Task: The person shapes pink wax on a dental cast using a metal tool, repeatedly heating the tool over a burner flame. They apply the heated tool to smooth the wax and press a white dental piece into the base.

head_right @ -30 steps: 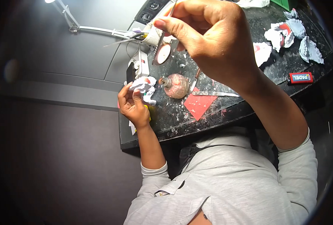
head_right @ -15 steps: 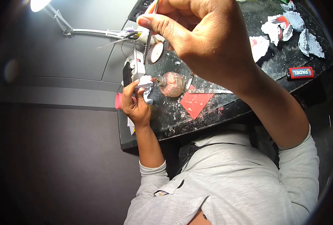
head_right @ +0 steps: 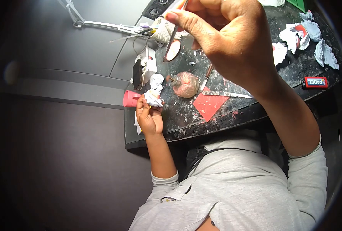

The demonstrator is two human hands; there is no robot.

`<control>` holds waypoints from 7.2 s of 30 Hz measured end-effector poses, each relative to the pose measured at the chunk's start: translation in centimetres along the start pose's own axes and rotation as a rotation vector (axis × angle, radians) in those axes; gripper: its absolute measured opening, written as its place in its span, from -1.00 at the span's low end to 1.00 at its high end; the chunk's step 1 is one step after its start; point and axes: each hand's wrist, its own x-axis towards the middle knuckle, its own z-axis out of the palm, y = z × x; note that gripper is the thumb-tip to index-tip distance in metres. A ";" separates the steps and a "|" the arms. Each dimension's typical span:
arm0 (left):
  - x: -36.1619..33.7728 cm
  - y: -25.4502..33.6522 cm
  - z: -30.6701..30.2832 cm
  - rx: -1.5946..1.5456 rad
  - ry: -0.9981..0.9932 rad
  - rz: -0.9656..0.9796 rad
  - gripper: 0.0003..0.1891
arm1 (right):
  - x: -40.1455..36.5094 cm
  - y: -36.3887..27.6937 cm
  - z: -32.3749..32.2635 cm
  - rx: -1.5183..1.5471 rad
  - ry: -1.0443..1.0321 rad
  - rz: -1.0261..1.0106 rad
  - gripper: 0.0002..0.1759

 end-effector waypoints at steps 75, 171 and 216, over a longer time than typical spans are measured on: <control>-10.3 5.9 6.4 -0.485 -0.266 0.093 -0.50 | 0.0 0.7 0.3 -0.017 -0.017 0.101 -0.85; -9.1 4.1 3.9 -0.450 -0.028 0.177 -0.54 | -0.3 1.4 1.0 -0.079 -0.082 0.085 -0.86; -4.5 -1.9 2.7 -0.710 -0.008 -0.115 -0.62 | 1.1 5.0 1.0 -0.933 -0.635 0.351 -0.66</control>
